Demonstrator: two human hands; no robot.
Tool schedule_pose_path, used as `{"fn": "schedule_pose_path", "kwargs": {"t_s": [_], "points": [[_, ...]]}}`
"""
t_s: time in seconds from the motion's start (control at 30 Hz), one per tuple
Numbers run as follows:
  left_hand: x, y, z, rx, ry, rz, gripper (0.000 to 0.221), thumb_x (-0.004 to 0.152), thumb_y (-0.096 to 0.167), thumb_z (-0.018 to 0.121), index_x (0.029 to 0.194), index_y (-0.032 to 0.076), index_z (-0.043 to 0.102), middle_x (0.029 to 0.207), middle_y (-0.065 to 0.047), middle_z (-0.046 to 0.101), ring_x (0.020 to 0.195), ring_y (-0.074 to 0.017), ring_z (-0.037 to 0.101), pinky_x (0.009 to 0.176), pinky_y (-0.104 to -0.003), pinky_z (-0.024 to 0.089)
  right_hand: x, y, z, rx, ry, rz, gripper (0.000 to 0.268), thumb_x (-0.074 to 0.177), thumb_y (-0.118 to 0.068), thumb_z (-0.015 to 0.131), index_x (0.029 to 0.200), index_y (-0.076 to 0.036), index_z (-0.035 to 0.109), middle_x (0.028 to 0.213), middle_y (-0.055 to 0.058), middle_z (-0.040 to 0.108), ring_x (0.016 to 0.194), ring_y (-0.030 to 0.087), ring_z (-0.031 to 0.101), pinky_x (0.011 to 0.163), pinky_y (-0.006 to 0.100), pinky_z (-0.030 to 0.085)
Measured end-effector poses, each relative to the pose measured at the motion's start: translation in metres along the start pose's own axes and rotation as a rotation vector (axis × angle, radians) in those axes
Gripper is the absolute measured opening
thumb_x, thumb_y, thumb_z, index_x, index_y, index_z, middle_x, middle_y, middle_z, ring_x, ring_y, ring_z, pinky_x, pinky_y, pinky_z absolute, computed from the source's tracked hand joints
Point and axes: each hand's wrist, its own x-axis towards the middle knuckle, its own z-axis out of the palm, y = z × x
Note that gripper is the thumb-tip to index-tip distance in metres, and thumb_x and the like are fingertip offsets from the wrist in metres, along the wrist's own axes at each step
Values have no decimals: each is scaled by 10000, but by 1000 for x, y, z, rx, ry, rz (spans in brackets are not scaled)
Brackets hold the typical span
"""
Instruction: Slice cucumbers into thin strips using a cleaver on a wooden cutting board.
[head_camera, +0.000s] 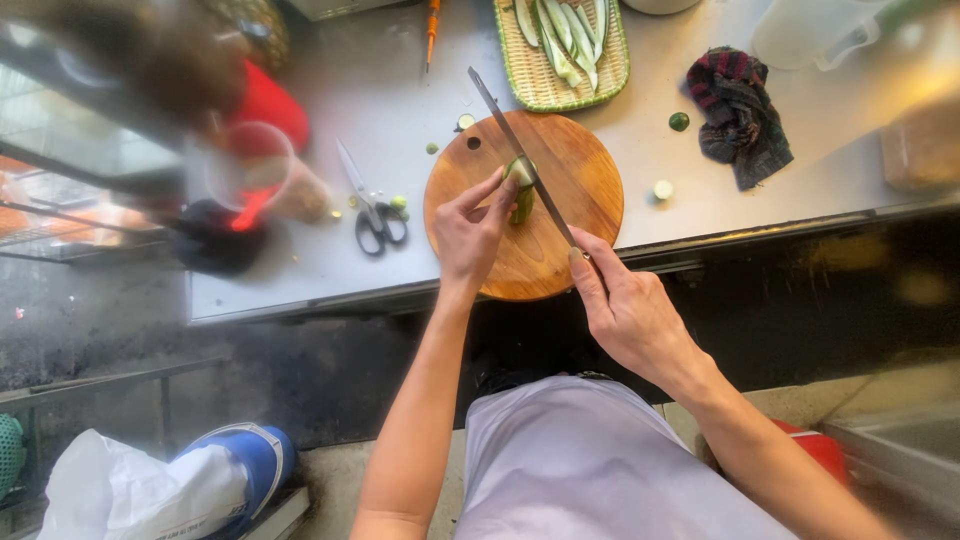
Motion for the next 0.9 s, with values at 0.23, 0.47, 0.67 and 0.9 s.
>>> {"fn": "schedule_pose_path", "kwargs": {"t_s": [0.23, 0.47, 0.67, 0.9], "points": [[-2, 4, -1, -7, -10, 46, 388, 941, 246, 744, 1252, 16, 721, 1157, -121, 762, 934, -161, 788, 757, -237, 657, -23, -2, -11, -67, -135, 262, 454, 1042, -357, 501, 1473, -215, 502, 549, 232, 617, 487, 389, 667, 545, 482, 530], [-7, 22, 3, 50, 33, 48, 358, 946, 224, 737, 1217, -10, 739, 1116, -165, 796, 933, -203, 800, 778, -269, 635, 7, 6, 2, -9, -82, 40, 431, 1042, -306, 463, 1443, -158, 515, 620, 209, 640, 557, 392, 671, 533, 496, 515], [-4, 25, -1, 93, 68, 38, 344, 938, 236, 729, 1175, -12, 757, 1115, -168, 789, 904, -199, 802, 766, -277, 650, -9, 20, 5, -57, -170, 198, 464, 1007, -330, 461, 1450, -198, 502, 573, 229, 646, 558, 397, 700, 594, 499, 547], [-4, 23, -1, 70, 37, 71, 363, 935, 233, 741, 1190, -27, 747, 1129, -191, 783, 938, -231, 797, 783, -291, 649, 9, 18, 12, -69, -156, 166, 456, 1034, -341, 451, 1452, -164, 503, 669, 250, 668, 644, 438, 695, 623, 522, 542]]}}
